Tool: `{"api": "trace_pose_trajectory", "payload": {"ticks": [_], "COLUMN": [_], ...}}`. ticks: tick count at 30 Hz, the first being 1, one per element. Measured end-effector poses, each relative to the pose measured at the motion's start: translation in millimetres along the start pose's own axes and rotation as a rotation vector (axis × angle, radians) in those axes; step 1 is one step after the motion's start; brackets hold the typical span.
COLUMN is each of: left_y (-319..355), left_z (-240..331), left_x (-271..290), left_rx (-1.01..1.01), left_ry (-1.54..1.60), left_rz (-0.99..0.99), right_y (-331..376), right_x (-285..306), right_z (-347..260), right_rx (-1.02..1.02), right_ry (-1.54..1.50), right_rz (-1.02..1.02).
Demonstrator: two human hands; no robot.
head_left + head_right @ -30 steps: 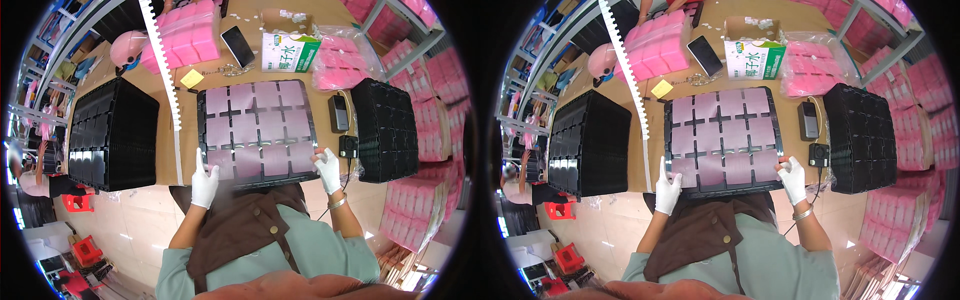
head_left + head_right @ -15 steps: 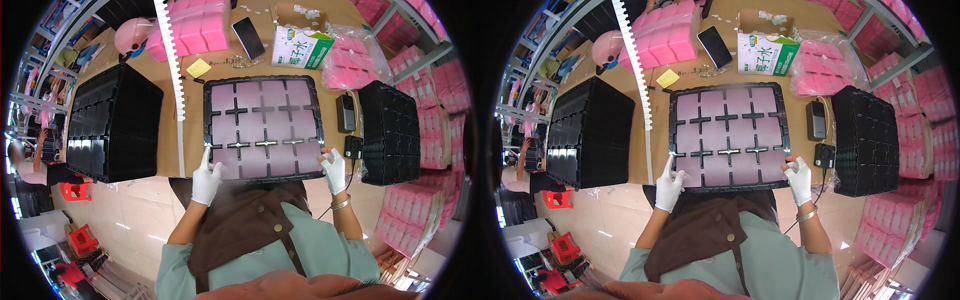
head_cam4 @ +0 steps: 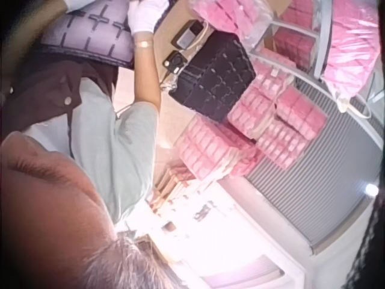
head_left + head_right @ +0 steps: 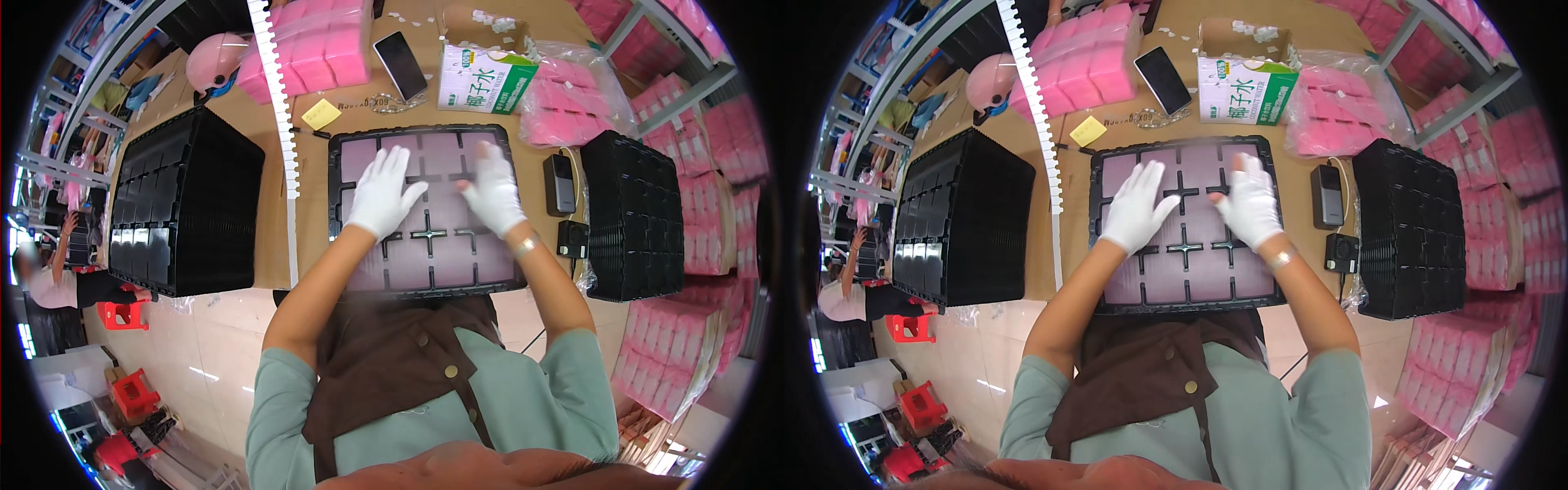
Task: The person assembles black plastic tray components by hand, then inserts pink foam dividers into them.
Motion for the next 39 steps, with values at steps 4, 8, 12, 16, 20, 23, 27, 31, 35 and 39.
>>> {"api": "trace_pose_trajectory", "payload": {"ticks": [4,8,12,16,20,23,27,31,35,39], "left_y": [-23.3,-2.9,-1.2,-2.7,22.3,24.3,-5.9,-9.7,32.8,105.8], "left_z": [-21.7,-41.9,-54.7,-59.5,-59.4,-49.1,-57.3,-59.2,-71.9,-43.9], "left_x": [-34.7,-19.4,-12.6,-17.8,-8.0,4.6,-3.3,-1.3,10.8,41.3], "left_rx": [-0.041,-0.053,0.007,0.05,0.075,0.033,-0.007,0.084,0.004,-0.26], "left_ry": [-0.206,-0.2,-0.195,-0.28,-0.317,-0.335,-0.346,-0.337,-0.257,-0.213], "left_rz": [-0.095,-0.157,-0.1,0.014,-0.045,-0.078,-0.023,-0.016,-0.051,-0.308], "right_y": [-27.2,-24.5,-23.7,-17.7,3.9,2.2,-29.4,-30.5,9.9,80.8], "right_x": [-31.6,-20.8,-21.6,-7.7,15.3,10.2,-3.8,-12.0,4.4,38.0], "right_z": [4.4,38.4,37.9,26.0,14.1,25.7,25.1,29.9,65.6,32.5], "right_rx": [0.062,0.051,0.071,0.019,0.081,0.055,0.016,0.041,-0.047,0.12], "right_ry": [0.266,0.249,0.297,0.246,0.199,0.215,0.261,0.266,-0.188,-0.358], "right_rz": [-0.188,-0.162,-0.163,-0.219,-0.327,-0.335,-0.201,-0.17,-0.368,-0.313]}}
Point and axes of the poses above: each hand's wrist, its own y-axis away from the middle knuckle, its own x-axis out of the back of the hand, z = x × y, the point moved 3 cm from there along -y, towards the middle knuckle, and after that the axes turned 2 degrees about x, right-handed, at the moved point
